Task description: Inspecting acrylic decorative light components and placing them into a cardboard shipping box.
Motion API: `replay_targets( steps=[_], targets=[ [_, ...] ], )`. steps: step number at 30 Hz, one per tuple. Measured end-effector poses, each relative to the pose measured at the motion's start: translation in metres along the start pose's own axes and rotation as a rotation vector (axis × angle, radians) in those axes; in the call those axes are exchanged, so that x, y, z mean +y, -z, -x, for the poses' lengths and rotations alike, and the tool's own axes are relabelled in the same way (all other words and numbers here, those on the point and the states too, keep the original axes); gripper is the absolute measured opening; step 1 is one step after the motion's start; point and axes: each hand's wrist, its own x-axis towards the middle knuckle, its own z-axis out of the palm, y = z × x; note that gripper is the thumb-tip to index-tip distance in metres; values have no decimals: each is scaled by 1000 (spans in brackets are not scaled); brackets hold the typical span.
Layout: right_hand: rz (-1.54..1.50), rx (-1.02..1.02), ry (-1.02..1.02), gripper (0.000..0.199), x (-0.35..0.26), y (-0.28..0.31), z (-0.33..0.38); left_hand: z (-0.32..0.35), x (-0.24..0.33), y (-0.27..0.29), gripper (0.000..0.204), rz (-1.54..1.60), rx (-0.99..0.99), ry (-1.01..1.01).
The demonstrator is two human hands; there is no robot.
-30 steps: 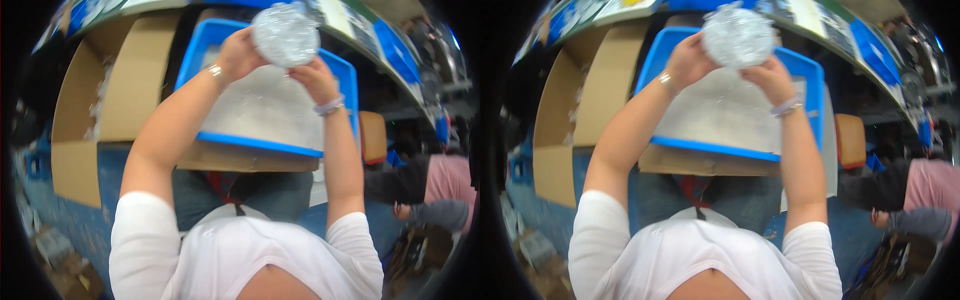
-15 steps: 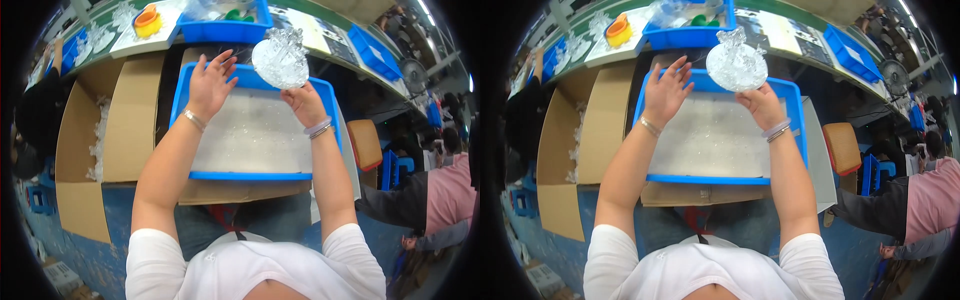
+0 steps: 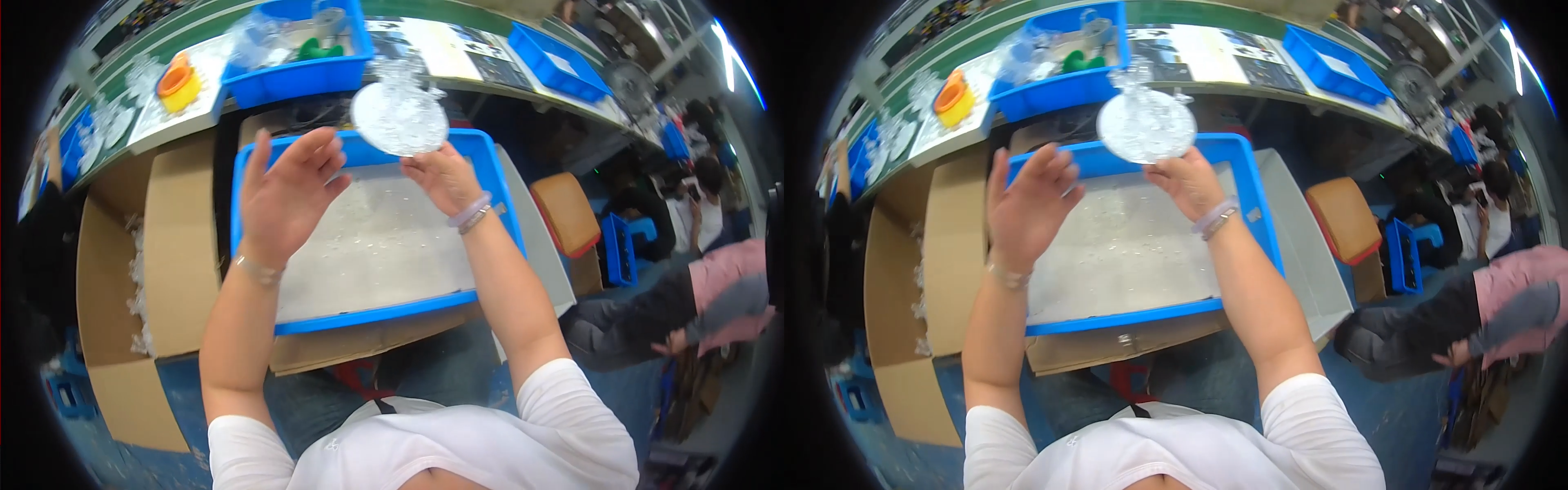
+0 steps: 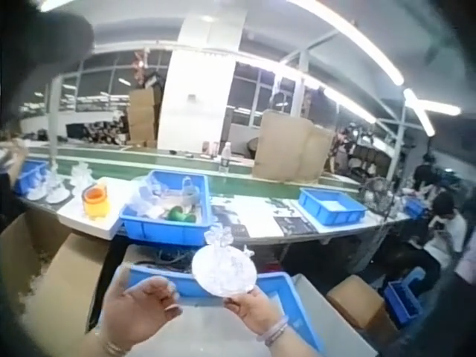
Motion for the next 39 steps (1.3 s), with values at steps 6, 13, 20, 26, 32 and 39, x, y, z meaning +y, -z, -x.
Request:
replay_targets(
  steps=[6,13,20,26,32,39],
  targets=[
    [0,23,-5,31,1,-6,-3,18,6,-46,36,-48,-610,83],
    [73,-53,49,31,-3,-8,-3,9,22,-76,20,-66,-963,330],
    [122,-36,55,35,1,-9,-3,8,24,-81,18,-195,-936,387],
    [99,-51,54,36,-1,-5,-1,13,23,-73,15,-146,-903,352],
    [100,-67,62,36,1,-10,-2,23,24,-63,17,-116,-880,308],
    [71,-98,34,35,-3,-15,-3,29,27,-60,23,-108,-833,265]
  ],
)
